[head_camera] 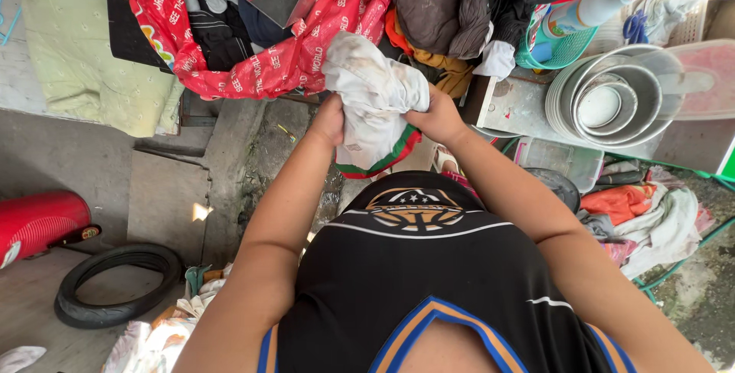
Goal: The person opens a small packet of detergent with scissors, then picks up and gathers various pieces of clothing from different piles and surfaces, including a dark jacket and a blue patterned garment.
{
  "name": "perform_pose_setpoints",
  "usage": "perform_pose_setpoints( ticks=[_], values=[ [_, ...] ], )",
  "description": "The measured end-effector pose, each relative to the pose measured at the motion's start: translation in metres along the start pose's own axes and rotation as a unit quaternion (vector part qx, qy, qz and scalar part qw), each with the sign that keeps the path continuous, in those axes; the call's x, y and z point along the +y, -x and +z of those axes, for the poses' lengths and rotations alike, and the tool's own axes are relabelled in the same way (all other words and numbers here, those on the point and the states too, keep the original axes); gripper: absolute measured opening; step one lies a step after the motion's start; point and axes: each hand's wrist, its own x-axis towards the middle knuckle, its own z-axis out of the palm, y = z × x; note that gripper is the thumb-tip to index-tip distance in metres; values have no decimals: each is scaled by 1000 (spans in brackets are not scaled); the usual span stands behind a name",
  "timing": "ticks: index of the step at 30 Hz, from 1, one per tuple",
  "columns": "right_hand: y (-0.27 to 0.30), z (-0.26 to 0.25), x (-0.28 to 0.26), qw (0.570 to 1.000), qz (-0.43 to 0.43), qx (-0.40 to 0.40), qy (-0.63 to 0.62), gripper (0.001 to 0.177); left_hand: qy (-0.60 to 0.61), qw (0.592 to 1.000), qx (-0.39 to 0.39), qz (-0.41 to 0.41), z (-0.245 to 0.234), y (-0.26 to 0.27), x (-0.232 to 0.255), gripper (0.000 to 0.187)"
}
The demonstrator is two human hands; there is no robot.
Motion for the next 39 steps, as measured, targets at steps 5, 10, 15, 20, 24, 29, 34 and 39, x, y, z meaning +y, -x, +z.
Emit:
perform_pose_setpoints(
  ticks=[5,10,15,20,24,29,34,39],
  values=[
    [-2,-26,13,991,-83,-9,-109,55,19,997,49,52,17,21,10,60],
    [7,-53,8,990,-116,15,-76,48,-23,994,-14,103,51,30,-9,72],
    [16,-68,27,917,-269,65,286,46,-443,867,226,36,57,0,-38,87],
    [22,-89,47,893,-252,-114,355,54,62,973,145,-168,49,0,-85,79],
    [27,-107,54,853,-278,-182,403,52,187,958,191,-100,75,16,-109,93],
    [32,-126,55,792,-339,-248,443,44,-50,958,273,-68,95,3,-129,56],
    [35,-134,43,786,-378,-177,455,55,-75,944,310,85,92,-14,-133,50],
    [38,-136,24,761,-454,-29,462,65,-78,926,325,175,84,-56,-128,77]
  ],
)
